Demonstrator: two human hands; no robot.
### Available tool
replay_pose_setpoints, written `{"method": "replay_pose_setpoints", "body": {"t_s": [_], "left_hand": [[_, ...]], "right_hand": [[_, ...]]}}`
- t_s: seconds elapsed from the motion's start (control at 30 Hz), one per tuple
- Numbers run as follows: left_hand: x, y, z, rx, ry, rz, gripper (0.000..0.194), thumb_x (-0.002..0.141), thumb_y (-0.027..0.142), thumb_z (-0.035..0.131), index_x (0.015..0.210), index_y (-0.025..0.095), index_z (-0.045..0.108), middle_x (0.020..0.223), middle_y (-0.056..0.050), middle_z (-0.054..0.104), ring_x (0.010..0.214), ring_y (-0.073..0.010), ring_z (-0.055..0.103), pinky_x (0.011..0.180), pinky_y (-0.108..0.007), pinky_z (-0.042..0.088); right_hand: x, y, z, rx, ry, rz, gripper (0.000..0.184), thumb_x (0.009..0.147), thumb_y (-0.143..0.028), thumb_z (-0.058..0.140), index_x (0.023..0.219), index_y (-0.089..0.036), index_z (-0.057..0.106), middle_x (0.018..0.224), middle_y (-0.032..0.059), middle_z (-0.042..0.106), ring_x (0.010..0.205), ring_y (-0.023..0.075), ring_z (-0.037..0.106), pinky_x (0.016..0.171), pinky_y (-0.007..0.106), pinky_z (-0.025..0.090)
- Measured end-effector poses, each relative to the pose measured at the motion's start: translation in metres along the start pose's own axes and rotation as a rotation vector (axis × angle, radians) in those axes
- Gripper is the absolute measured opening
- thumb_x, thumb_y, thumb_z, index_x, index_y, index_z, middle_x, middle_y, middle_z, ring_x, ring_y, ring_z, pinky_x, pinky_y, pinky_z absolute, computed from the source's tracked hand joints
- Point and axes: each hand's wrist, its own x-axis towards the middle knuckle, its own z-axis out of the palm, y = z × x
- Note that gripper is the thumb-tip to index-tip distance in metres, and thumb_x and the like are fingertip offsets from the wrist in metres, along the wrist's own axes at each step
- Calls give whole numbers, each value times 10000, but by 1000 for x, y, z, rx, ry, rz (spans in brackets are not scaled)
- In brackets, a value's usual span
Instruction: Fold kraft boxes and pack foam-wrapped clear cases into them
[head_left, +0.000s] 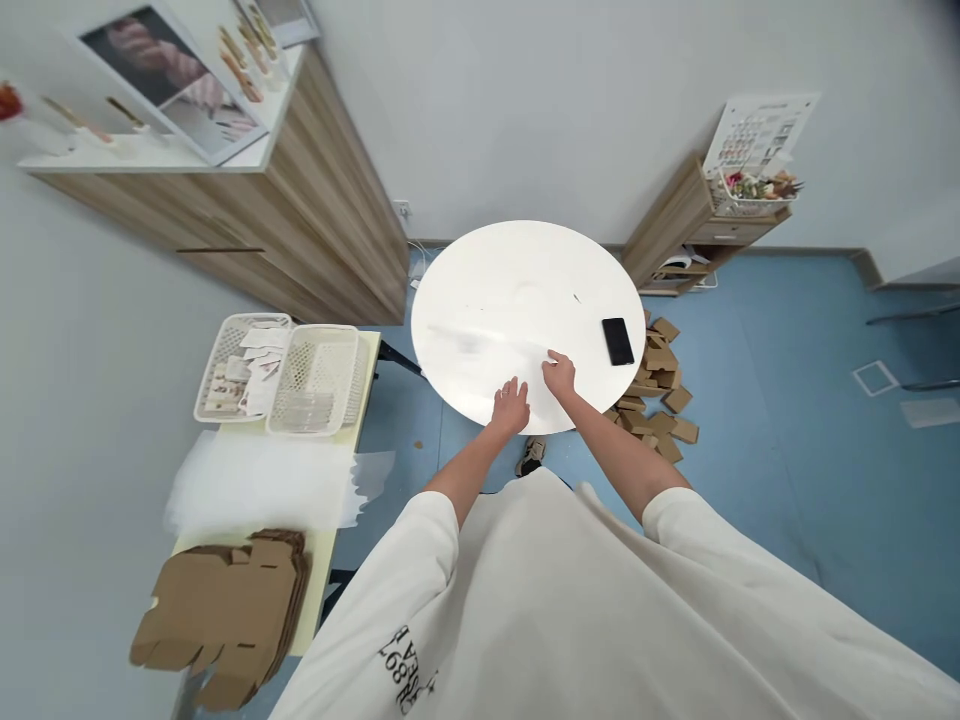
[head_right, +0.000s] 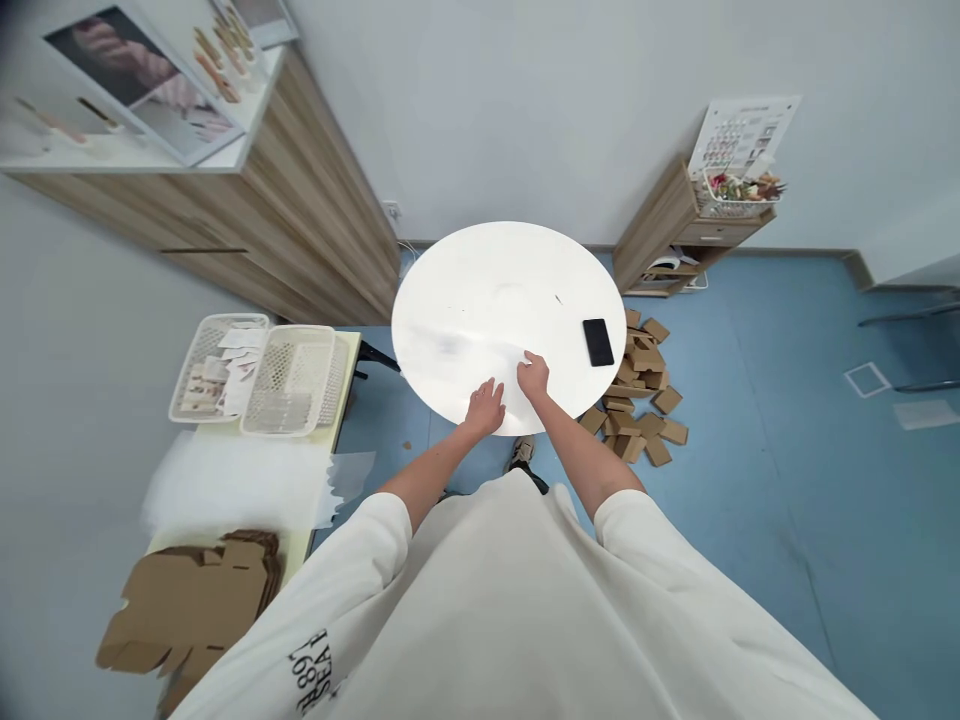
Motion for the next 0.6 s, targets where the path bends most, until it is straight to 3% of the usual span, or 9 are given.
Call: {"method": "replay_pose_setpoints", "body": {"t_s": [0.13,0.27,0.43,0.6], "left_hand": [[37,44,18,-2,-113,12,636,974,275,413,1582,143,279,1670,-191,228,1513,-335,279,1182,-487,300],[64,70,34,18,-207,-21,659,970,292,414,1597,164,257,1684,-171,197,1520,-342,264,1184,-486,298],[89,84,51,64,-265,-99,740,954,386,454,1626,199,209,1713,-141,84,1546,-391,177,1226,-563,191],[105,84,55,119,-239,-94,765,959,414,436,1641,198,166,1718,-128,46,1560,-374,134,1242,-582,133]], "right_hand": [[43,45,-40,4,38,141,520,857,-174,551,1360,-66,628,1310,151,678,1147,234,656,1088,371,469],[68,80,-71,-68,34,180,511,853,-160,535,1346,-71,640,1329,154,663,1212,248,624,1110,378,451],[82,107,-100,-277,-53,63,549,873,-135,465,1406,-114,598,1468,153,536,1271,262,580,1086,369,469],[94,115,-114,-431,-145,39,626,898,-136,424,1521,-175,479,1638,108,319,1319,276,544,1007,357,517]]}}
